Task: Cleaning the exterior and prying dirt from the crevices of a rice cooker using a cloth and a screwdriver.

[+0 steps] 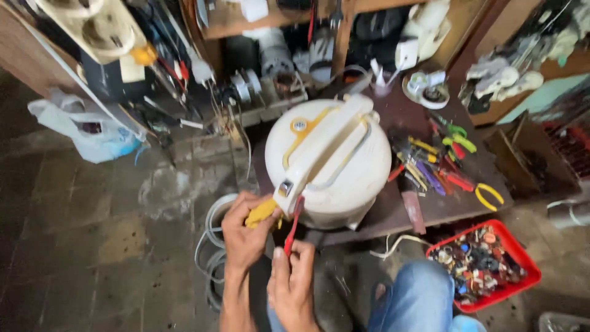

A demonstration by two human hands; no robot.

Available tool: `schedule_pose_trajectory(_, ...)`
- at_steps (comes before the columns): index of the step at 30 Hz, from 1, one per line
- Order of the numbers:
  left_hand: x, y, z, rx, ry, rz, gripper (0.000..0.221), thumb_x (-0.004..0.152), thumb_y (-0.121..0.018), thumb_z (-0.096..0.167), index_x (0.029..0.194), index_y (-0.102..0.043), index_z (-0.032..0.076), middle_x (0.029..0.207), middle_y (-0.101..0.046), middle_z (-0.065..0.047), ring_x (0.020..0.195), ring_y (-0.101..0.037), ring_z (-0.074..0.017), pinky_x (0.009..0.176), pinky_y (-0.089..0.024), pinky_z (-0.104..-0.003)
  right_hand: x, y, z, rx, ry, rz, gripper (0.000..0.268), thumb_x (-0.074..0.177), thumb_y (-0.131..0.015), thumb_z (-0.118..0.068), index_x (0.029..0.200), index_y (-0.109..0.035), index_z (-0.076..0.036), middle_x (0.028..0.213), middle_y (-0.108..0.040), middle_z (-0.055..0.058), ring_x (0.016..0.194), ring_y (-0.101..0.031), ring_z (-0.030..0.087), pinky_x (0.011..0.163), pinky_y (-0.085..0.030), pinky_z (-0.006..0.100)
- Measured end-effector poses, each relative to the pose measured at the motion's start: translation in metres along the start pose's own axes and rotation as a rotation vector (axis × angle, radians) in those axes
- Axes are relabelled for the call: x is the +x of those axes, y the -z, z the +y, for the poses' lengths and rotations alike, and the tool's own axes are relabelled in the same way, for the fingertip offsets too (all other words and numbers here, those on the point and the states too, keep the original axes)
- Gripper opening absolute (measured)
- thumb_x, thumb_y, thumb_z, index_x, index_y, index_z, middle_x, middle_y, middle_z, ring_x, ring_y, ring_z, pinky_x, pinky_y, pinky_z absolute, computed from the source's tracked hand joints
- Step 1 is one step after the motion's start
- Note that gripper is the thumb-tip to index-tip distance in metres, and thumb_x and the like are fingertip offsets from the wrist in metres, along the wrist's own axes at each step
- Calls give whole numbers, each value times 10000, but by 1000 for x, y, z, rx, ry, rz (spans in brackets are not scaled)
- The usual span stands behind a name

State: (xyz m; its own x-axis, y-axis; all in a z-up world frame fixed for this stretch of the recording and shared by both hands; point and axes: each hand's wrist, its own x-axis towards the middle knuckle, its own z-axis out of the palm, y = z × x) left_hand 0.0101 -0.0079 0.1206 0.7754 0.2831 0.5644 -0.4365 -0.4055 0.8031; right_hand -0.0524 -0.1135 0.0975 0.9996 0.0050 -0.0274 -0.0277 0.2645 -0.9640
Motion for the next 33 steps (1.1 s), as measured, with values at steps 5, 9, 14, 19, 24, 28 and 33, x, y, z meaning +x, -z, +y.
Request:
schedule_pose_trajectory(5,-5,3,0,6,6,-7,148,849,-767,90,974,-725,24,823,-624,-68,767,-572,-161,703,-453,-290,0,-4,-10,168,-67,-51,168,1026,-478,-202,1010,-371,-73,673,-445,115,265,-375,149,225,-284,272)
schedule_pose_trajectory(9,9,4,0,-14,-14,-34,172,839,-778,115,982,-737,29,821,-602,-60,747,-560,-157,668,-440,-272,20,9,23,95,-140,-8,181,1003,-528,-244,1031,-420,-101,617,-437,67,366,-369,116,321,-289,272)
schedule_pose_trajectory(14,3,5,-2,-68,28,-43,209,830,-803,107,1021,-746,42,859,-606,-48,782,-569,-137,687,-458,-242,22,31,55,-186,184,-27,151,1021,-519,-215,1021,-443,-85,695,-473,13,581,-423,93,521,-378,283)
schedule_pose_trajectory(19,2,7,-4,-16,6,-55,228,848,-778,95,1061,-749,22,863,-635,-71,785,-591,-159,692,-472,-263,39,43,60,-381,281,-22,334,989,-536,-253,1208,-508,-2,1000,-685,102,903,-660,164,803,-536,303)
schedule_pose_trajectory(24,0,5,-7,-54,-3,-31,225,833,-779,62,1052,-749,21,862,-641,-71,785,-592,-156,697,-474,-261,21,38,38,-282,221,-24,183,984,-556,-211,1065,-525,-49,831,-679,94,712,-613,129,670,-523,279)
schedule_pose_trajectory(28,-2,6,-13,-87,-15,-30,240,838,-784,78,1069,-744,25,872,-645,-72,784,-588,-148,694,-470,-253,20,17,15,-117,200,-5,129,1006,-527,-190,1017,-476,-72,596,-519,25,451,-445,63,413,-409,227)
schedule_pose_trajectory(33,-8,12,-17,-65,14,-29,216,860,-722,66,1069,-745,18,999,-724,-125,907,-679,-207,811,-546,-298,10,-5,21,76,71,45,123,1001,-533,-165,1016,-459,-69,576,-498,76,322,-347,86,294,-290,252)
